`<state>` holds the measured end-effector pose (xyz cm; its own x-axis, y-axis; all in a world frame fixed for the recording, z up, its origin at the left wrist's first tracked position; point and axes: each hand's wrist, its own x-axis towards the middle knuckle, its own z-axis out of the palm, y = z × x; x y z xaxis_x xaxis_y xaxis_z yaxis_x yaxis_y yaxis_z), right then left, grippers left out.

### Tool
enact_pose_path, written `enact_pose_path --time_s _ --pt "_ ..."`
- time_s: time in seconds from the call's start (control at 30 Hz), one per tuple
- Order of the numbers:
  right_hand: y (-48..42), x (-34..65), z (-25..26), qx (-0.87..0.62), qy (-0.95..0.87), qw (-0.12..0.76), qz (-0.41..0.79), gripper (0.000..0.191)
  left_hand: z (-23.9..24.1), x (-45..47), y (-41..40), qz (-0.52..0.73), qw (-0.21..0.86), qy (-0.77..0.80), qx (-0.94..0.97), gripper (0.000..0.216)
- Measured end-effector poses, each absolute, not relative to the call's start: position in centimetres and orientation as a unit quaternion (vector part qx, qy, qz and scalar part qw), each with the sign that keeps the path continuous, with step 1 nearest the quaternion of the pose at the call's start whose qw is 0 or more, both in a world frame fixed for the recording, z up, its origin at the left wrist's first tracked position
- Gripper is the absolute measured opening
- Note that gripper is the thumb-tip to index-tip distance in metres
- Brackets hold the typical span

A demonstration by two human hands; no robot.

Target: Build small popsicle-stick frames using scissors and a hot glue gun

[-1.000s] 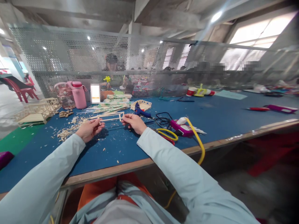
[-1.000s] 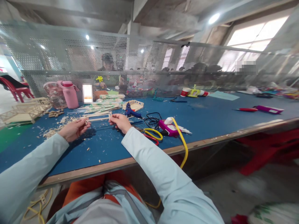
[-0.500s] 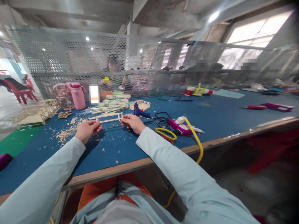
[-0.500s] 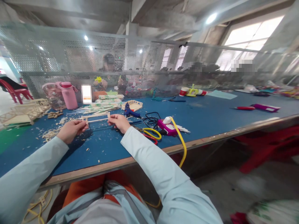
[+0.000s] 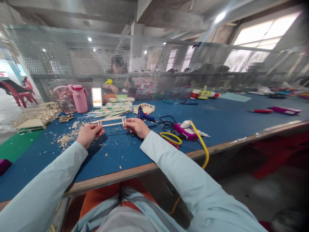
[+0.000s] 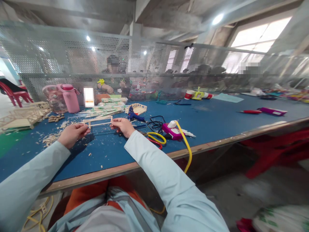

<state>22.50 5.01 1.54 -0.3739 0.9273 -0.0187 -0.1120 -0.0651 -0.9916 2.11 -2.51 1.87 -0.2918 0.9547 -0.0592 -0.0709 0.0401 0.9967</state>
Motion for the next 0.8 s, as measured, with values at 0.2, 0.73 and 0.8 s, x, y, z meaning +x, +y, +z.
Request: enact_pose_path --time_s 0.2,0.73,0.8 --pt "5.05 22.54 1.41 -0.380 -0.559 0.413 0.611 0.004 1.99 2.08 -2.58 0.559 0.457 0.565 0.400 0.014" --pt "5.34 22.46 1.05 -0.384 -0.565 0.420 0.597 0.006 1.90 1.23 -2.39 0.546 0.533 0.525 0.377 0.006" --pt "5.33 22.45 1.07 -0.386 -0.563 0.421 0.597 0.007 1.87 1.21 -2.47 0.553 0.517 0.528 0.386 0.013"
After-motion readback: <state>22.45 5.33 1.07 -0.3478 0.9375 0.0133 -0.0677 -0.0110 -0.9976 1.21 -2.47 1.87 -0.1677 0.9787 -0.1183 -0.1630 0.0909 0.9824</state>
